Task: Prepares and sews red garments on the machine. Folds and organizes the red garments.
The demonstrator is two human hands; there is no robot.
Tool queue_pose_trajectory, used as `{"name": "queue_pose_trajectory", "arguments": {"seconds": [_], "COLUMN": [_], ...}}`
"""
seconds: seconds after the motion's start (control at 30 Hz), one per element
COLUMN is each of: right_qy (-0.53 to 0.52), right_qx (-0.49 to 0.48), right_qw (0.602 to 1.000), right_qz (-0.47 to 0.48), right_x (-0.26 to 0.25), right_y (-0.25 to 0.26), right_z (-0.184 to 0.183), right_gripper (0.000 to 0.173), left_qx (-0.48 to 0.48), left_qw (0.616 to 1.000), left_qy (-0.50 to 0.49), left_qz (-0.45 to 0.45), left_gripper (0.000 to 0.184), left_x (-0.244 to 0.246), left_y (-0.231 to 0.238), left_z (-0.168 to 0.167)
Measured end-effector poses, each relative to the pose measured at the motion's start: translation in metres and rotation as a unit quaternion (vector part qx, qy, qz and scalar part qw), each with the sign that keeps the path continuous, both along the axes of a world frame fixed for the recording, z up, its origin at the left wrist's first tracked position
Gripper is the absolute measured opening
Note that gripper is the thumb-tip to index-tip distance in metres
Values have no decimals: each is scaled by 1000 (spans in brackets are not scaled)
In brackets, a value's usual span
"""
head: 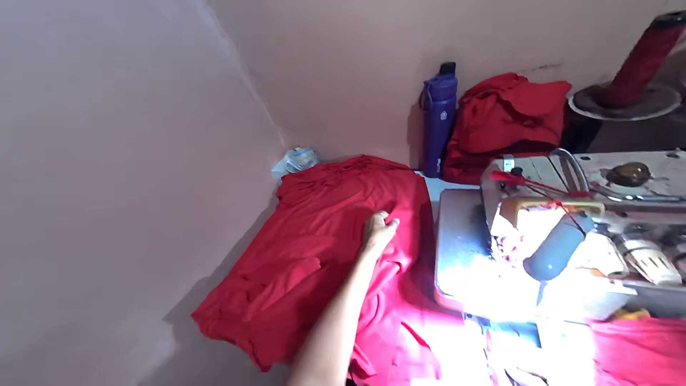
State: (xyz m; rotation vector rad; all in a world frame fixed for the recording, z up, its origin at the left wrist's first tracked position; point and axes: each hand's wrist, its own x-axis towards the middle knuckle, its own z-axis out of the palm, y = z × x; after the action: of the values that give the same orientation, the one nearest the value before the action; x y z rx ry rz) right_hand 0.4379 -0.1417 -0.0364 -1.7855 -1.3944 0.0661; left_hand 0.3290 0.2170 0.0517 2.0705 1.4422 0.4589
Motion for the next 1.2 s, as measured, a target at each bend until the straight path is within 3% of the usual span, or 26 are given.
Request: {"name": "queue_pose_trajectory", "arguments": {"seconds": [0.1,0.27,0.4,0.5,0.57,0.63,0.7,0.8,0.9,0.97,1.0,1.1,1.2], "right_qy": [30,13,-5,69,144,148,101,40,1,4,13,78,155], "right_qx": [-17,1,49,109,160,198,233,253,237,234,235,220,229], "right_qw": [999,997,996,989,973,968,967,967,971,972,971,967,925], "right_qz": [27,70,78,66,88,46,-4,-1,13,27,34,99,260], "right_x": [5,5,-1,0,-1,-7,-13,-16,-15,-17,-20,-38,-75], "right_y": [-12,-11,8,19,26,30,27,9,-9,-15,-15,-8,-6], "right_z": [21,19,7,-3,-5,-1,8,24,31,37,40,64,117], "right_gripper": [15,15,16,20,18,15,11,10,13,13,14,24,72], "left_qx": [8,-112,-190,-203,-213,-188,-97,79,206,311,310,300,234], "left_qw": [995,946,893,857,863,880,908,953,946,922,922,943,944], "left_qy": [-102,-302,-408,-468,-456,-435,-405,-288,-184,-129,-129,-112,-170], "left_qz": [13,49,-21,-70,-34,-33,-39,51,169,190,192,93,-161], "left_gripper": [37,39,36,33,26,30,42,50,56,57,55,44,25], "left_x": [-15,-27,-34,-42,-47,-59,-82,-137,-215,-270,-281,-274,-223], "left_y": [4,-16,-23,-31,-55,-57,-39,-35,-45,-51,-69,-143,-262], "left_z": [-9,26,42,51,79,87,87,132,188,210,227,258,260]}}
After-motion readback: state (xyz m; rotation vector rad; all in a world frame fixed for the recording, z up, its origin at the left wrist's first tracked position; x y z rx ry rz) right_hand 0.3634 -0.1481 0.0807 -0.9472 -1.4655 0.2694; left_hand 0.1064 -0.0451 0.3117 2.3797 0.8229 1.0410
